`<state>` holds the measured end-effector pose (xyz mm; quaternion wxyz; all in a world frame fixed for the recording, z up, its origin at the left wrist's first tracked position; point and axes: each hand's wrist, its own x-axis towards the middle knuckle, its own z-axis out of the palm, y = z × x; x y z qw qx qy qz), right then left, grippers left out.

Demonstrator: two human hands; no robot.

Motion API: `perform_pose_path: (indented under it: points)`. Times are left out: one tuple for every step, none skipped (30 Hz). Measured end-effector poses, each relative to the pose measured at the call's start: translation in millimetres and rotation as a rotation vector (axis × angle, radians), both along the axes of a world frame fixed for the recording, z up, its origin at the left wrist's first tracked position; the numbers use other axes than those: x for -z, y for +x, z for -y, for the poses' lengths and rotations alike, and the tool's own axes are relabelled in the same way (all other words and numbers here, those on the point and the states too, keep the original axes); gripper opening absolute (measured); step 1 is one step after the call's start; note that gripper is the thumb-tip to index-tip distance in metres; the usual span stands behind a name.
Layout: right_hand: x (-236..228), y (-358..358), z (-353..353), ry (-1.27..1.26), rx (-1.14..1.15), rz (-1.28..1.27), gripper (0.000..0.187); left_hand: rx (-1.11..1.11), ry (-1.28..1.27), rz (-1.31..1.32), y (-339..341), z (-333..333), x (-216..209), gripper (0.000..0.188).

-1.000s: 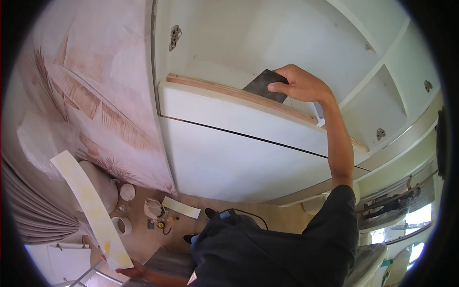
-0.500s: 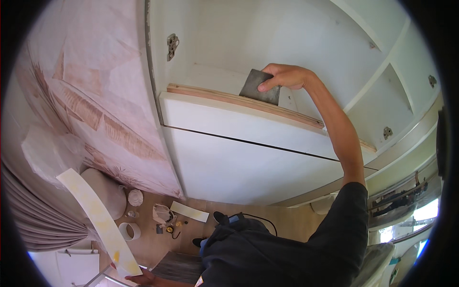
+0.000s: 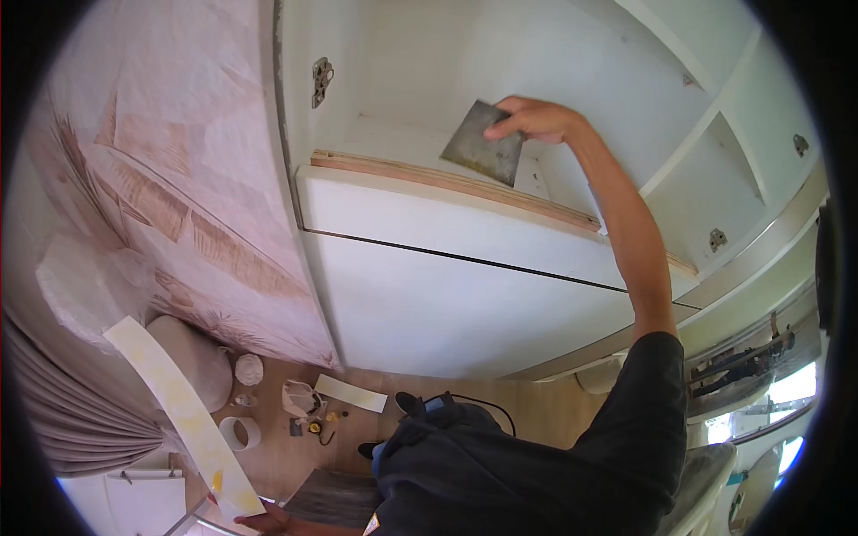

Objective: The person pours a yellow liquid adhesive from a bottle onto a strip of white material and spreads it using a small scraper, then uses a sanding block to smooth the inside edges of a white cabinet shelf.

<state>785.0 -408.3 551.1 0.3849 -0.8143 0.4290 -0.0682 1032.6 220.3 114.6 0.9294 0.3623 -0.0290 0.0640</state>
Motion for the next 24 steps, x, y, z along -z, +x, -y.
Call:
perform_pose_path:
  points:
    - [14,3,5,-0.001,0.036,-0.040,0.045,-0.001,-0.004,-0.003,1,-1,0,0.076]
    - [25,5,9,-0.002,0.072,-0.080,0.043,0.003,-0.009,-0.003,1,0,1,0.076]
    - [32,7,13,0.088,0.003,-0.120,0.042,0.001,-0.015,-0.006,0,-1,3,0.075]
    - [41,10,17,0.181,-0.070,-0.157,0.042,-0.003,-0.017,-0.005,-1,-3,2,0.075]
    - [48,13,20,0.274,-0.143,-0.194,0.041,-0.006,-0.022,-0.005,-1,-4,2,0.075]
    - [55,16,21,0.290,-0.153,-0.229,0.040,-0.010,-0.025,-0.004,-2,-6,2,0.075]
    - [62,19,21,0.306,-0.163,-0.264,0.039,-0.011,-0.027,-0.003,-2,-7,3,0.075]
    - [67,20,22,0.322,-0.171,-0.299,0.038,-0.009,-0.030,-0.004,-3,-7,4,0.075]
    - [70,20,24,0.323,-0.164,-0.295,0.037,-0.010,-0.034,-0.008,-3,-9,5,0.075]
    - [72,17,25,0.324,-0.157,-0.290,0.036,-0.009,-0.035,-0.009,-3,-9,6,0.074]
    - [73,16,25,0.324,-0.149,-0.286,0.036,-0.005,-0.043,-0.013,-2,-10,6,0.074]
    - [72,18,20,0.338,-0.151,-0.271,0.032,-0.008,-0.045,-0.015,-2,-10,5,0.074]
    - [71,19,12,0.353,-0.153,-0.256,0.029,-0.005,-0.048,-0.016,-3,-11,5,0.074]
    - [68,22,5,0.363,-0.161,-0.239,0.025,-0.016,-0.052,-0.013,-4,-12,4,0.074]
    - [64,25,2,0.328,-0.164,-0.236,0.025,-0.024,-0.056,-0.015,-5,-14,2,0.074]
    - [60,27,-1,0.292,-0.168,-0.234,0.025,-0.032,-0.062,-0.010,-9,-17,-1,0.073]
    - [54,22,-4,0.257,-0.148,-0.235,0.025,-0.025,-0.078,-0.035,-9,-8,-7,0.074]
    - [48,22,-6,0.285,-0.166,-0.198,0.026,-0.034,-0.089,-0.053,-10,-3,-17,0.075]
    - [40,23,-7,0.314,-0.184,-0.160,0.026,-0.045,-0.101,-0.070,-12,2,-27,0.075]
    - [34,24,-7,0.342,-0.201,-0.122,0.027,-0.047,-0.080,-0.066,-7,-4,-18,0.075]
    - [28,24,-7,0.319,-0.215,-0.119,0.028,-0.044,-0.077,-0.066,-5,-6,-14,0.075]
    - [23,24,-5,0.297,-0.229,-0.116,0.029,-0.045,-0.070,-0.059,-4,-9,-10,0.075]
    - [17,23,-3,0.275,-0.243,-0.113,0.030,-0.044,-0.064,-0.053,-2,-12,-6,0.075]
    - [8,21,-3,0.263,-0.241,-0.086,0.032,-0.045,-0.063,-0.051,-1,-14,-4,0.075]
